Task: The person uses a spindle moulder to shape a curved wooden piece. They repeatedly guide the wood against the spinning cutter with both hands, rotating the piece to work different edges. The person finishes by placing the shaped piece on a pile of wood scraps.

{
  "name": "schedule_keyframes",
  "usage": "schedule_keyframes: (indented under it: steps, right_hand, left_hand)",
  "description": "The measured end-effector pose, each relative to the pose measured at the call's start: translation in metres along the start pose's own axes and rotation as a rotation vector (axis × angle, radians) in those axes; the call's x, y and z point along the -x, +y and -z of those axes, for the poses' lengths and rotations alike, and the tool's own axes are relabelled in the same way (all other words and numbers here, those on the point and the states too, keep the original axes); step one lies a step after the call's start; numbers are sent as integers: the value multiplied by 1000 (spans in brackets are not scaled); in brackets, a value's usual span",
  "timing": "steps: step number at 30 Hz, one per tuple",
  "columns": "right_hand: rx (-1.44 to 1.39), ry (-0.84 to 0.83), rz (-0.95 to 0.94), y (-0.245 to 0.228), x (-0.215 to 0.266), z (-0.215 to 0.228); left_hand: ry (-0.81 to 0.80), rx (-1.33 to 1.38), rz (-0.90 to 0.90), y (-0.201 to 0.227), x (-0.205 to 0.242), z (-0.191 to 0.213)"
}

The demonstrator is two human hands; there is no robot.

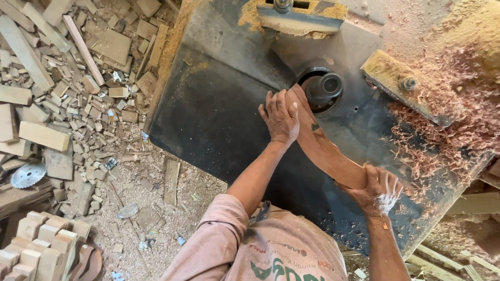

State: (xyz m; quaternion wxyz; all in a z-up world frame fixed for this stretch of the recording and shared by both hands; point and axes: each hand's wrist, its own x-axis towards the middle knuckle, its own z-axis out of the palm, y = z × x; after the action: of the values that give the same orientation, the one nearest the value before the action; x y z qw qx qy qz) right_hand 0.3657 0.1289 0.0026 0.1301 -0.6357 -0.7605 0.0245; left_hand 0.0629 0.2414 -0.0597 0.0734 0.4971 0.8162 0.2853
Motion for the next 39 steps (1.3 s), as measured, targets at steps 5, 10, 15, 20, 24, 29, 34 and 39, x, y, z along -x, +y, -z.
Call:
schedule_keyframes:
  steps: [5, 10, 15, 20, 24, 29, 34, 39]
  right_hand:
    - [23, 16, 14, -2, -4, -2]
    - [42, 9, 27, 1, -4, -8]
    - [26, 3, -9, -14, -19, 3]
    - [0, 4, 9, -15, -17, 6]
    - [11, -48, 60, 9, 7, -12]
    - [8, -50, 60, 14, 30, -2]
    - [-11, 0, 39, 10, 28, 3]
    - [-36, 25, 26, 12, 27, -5]
  left_hand:
    - [-7, -1, 2, -1, -4, 0]
    - [-28, 7, 12, -2, -8, 0]
    - [-19, 11, 15, -4, -11, -2]
    - [-104, -8, 33, -6, -13, 6]
    - [-129, -7, 34, -2, -1, 32]
    - [-76, -16, -2, -5, 24, 30]
    - [-49, -20, -19, -1, 25, 26]
    - [-58, -1, -26, -4, 19, 16]
